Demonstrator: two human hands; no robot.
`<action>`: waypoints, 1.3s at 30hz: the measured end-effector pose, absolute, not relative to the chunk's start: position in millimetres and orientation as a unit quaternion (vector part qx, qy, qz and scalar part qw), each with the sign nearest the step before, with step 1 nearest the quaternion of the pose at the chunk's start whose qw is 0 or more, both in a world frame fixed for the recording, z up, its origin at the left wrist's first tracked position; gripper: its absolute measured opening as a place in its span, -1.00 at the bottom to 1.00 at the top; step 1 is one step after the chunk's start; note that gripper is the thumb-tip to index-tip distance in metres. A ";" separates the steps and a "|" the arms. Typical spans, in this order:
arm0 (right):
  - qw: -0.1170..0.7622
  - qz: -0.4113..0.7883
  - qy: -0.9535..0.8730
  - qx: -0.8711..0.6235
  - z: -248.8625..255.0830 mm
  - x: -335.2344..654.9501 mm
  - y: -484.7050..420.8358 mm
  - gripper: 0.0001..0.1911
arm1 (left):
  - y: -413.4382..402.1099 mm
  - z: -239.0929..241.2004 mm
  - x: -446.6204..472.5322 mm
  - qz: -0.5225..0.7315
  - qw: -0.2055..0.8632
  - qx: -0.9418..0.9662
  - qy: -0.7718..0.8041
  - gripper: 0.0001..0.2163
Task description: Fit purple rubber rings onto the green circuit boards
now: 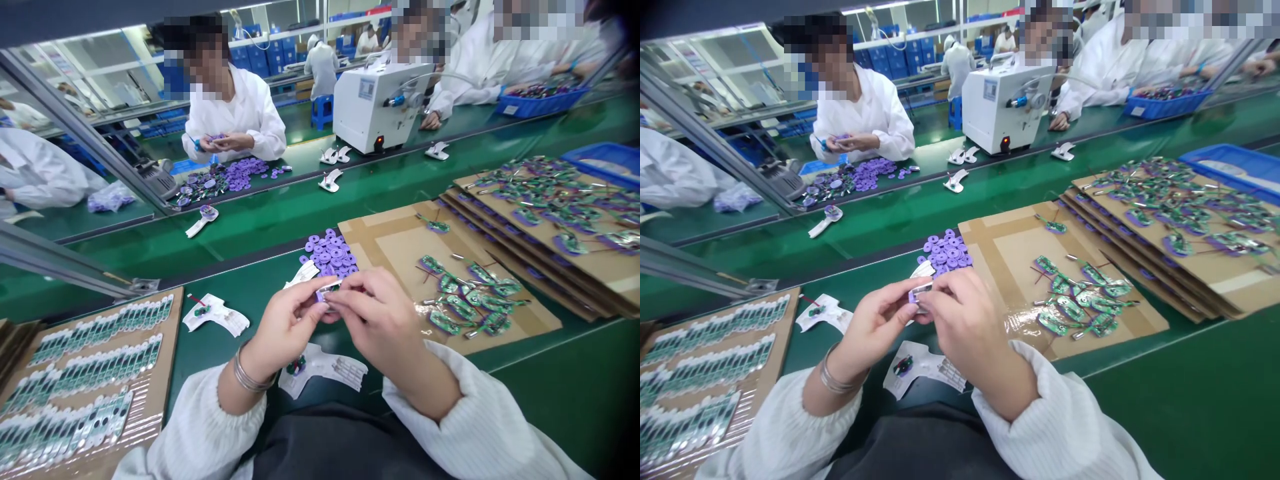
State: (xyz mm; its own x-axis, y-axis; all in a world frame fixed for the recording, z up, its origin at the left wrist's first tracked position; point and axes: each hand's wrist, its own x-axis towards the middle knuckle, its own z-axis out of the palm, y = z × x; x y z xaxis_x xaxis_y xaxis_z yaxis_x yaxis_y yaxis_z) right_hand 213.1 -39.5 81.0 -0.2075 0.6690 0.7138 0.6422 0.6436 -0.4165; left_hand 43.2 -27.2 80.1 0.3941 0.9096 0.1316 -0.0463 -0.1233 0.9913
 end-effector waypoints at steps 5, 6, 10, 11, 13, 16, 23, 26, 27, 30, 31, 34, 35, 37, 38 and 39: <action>0.451 0.035 -0.779 -0.435 78.4 207.9 -36.2 -0.89 | -31.5 71.0 46.0 0.462 0.541 0.591 0.381 -0.74; 0.444 0.042 -0.785 -0.431 77.4 206.8 -34.7 -0.89 | -31.3 70.0 45.7 0.462 0.540 0.588 0.386 -0.74; 0.450 0.067 -0.791 -0.409 80.8 208.5 -28.5 -0.93 | -24.7 67.5 42.7 0.456 0.578 0.545 0.401 -0.73; 0.467 0.077 -0.786 -0.397 83.7 211.7 -27.4 -0.93 | -21.4 66.9 40.6 0.457 0.596 0.522 0.405 -0.73; 0.518 0.096 -0.758 -0.383 89.0 221.5 -25.4 -0.88 | -12.7 65.1 34.3 0.464 0.623 0.471 0.418 -0.73; 0.592 0.116 -0.691 -0.398 85.8 237.8 -20.4 -0.86 | 3.4 60.9 21.2 0.469 0.635 0.418 0.449 -0.73; 0.453 0.415 -0.619 -0.489 26.3 225.7 -2.3 -0.53 | 30.7 57.0 8.3 0.467 0.641 0.367 0.486 -0.73; 0.371 0.576 -0.587 -0.432 17.1 213.2 -5.1 -0.37 | 32.1 58.7 10.0 0.475 0.632 0.374 0.484 -0.70; 0.364 0.594 -0.581 -0.421 17.2 210.9 -6.4 -0.36 | 32.5 59.3 9.9 0.470 0.631 0.383 0.484 -0.68; 0.368 0.592 -0.586 -0.415 18.4 209.1 -7.1 -0.36 | 41.9 62.0 2.5 0.467 0.620 0.408 0.480 -0.64; 0.374 0.578 -0.592 -0.418 17.5 209.7 -5.8 -0.35 | 50.2 63.7 -3.3 0.480 0.609 0.411 0.480 -0.64; 0.421 0.518 -0.602 -0.438 9.5 212.4 0.8 -0.39 | 94.3 71.1 -31.1 0.567 0.537 0.368 0.505 -0.71; 0.437 0.503 -0.597 -0.446 5.9 213.4 3.1 -0.42 | 114.2 73.2 -42.7 0.601 0.503 0.335 0.523 -0.75; 0.448 0.491 -0.591 -0.457 -0.5 215.7 6.4 -0.50 | 156.9 75.0 -65.7 0.623 0.473 0.310 0.540 -0.82; 0.446 0.488 -0.591 -0.461 -3.1 217.0 7.4 -0.53 | 177.8 74.3 -75.6 0.623 0.466 0.301 0.551 -0.84; 0.442 0.486 -0.594 -0.465 -5.3 218.3 7.9 -0.55 | 197.4 72.5 -83.6 0.619 0.463 0.294 0.562 -0.87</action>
